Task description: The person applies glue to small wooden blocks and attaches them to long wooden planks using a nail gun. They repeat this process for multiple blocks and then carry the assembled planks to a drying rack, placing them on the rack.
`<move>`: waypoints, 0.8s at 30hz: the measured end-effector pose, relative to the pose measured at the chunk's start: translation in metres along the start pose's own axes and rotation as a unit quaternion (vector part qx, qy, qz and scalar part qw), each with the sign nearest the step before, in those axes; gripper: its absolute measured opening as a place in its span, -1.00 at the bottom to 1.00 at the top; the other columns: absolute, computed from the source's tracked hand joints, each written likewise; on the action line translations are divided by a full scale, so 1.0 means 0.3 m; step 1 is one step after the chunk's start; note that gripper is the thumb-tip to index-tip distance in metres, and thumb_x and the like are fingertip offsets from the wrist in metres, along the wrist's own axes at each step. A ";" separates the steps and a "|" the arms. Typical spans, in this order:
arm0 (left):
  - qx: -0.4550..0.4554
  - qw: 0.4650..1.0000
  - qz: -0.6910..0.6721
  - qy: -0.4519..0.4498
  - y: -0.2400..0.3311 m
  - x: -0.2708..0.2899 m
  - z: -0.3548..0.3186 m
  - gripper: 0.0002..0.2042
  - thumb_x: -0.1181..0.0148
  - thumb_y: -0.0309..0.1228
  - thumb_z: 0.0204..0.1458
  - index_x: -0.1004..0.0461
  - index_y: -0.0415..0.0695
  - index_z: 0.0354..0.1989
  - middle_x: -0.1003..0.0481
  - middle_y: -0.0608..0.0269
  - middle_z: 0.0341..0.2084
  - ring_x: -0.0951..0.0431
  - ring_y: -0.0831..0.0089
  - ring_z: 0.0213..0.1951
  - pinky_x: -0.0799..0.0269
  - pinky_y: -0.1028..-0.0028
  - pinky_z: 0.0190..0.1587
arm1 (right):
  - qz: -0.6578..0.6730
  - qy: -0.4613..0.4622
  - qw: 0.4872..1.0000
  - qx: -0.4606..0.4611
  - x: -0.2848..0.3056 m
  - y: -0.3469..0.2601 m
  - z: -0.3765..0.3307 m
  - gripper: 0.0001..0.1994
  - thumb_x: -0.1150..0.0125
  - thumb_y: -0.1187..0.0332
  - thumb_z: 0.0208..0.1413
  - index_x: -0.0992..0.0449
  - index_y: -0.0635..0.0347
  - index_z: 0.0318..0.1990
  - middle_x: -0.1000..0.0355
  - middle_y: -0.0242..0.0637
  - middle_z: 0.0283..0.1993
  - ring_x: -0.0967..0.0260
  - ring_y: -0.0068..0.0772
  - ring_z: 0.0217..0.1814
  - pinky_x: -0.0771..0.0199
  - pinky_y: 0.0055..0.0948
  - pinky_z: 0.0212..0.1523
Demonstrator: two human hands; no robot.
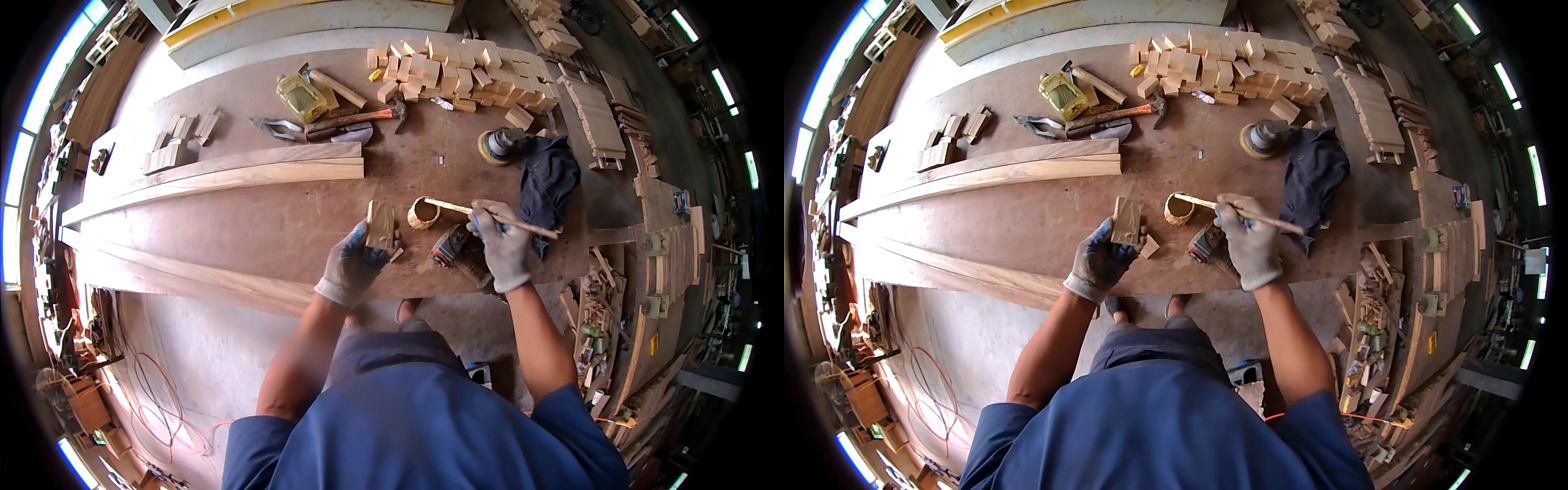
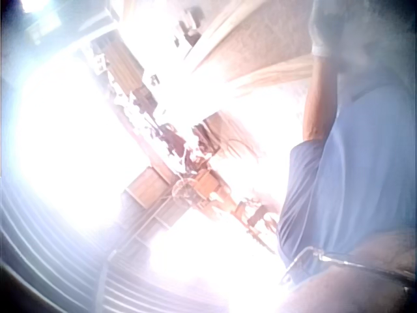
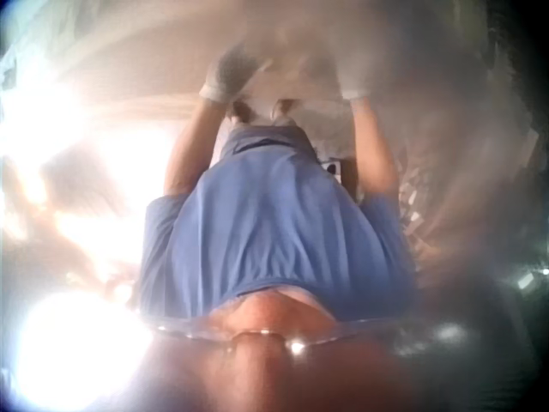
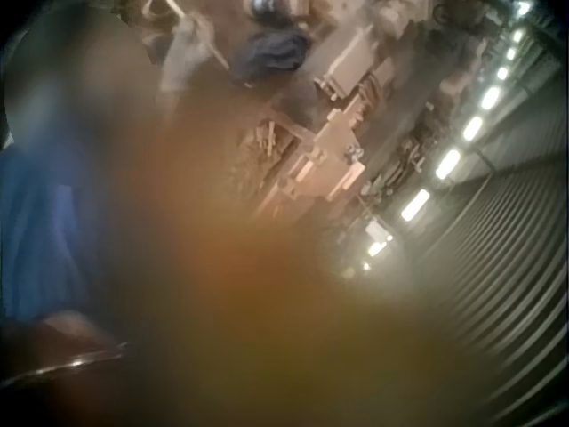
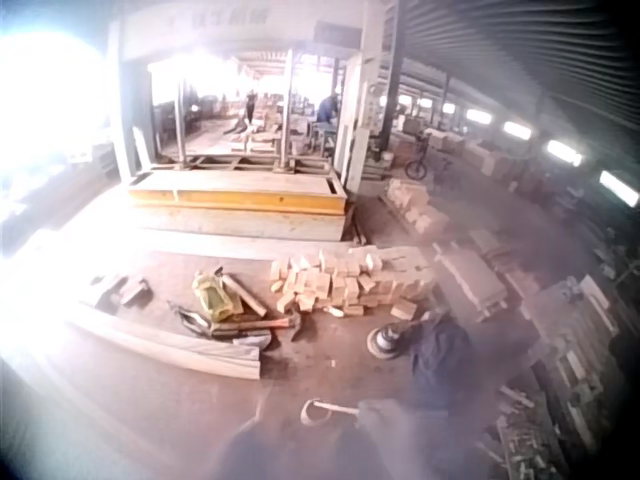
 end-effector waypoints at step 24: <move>-0.166 0.972 0.080 0.146 0.260 0.184 -0.690 -0.43 -0.22 -0.32 0.29 -0.27 -0.26 0.43 -0.48 -0.06 0.22 -0.55 0.09 0.18 -0.56 0.15 0.22 | -0.167 -0.246 0.952 -0.066 -0.362 0.425 -0.446 -0.74 -0.49 0.27 0.10 -0.69 0.18 -0.12 -0.66 -0.27 -0.27 -0.58 -0.49 -0.27 -0.65 -0.33 -0.20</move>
Point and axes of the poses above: each hand's wrist, its own z-axis towards the middle knuckle, its own x-axis out of the back of the hand, y = z × x, the point moved 2 cm from there along z, towards the middle knuckle
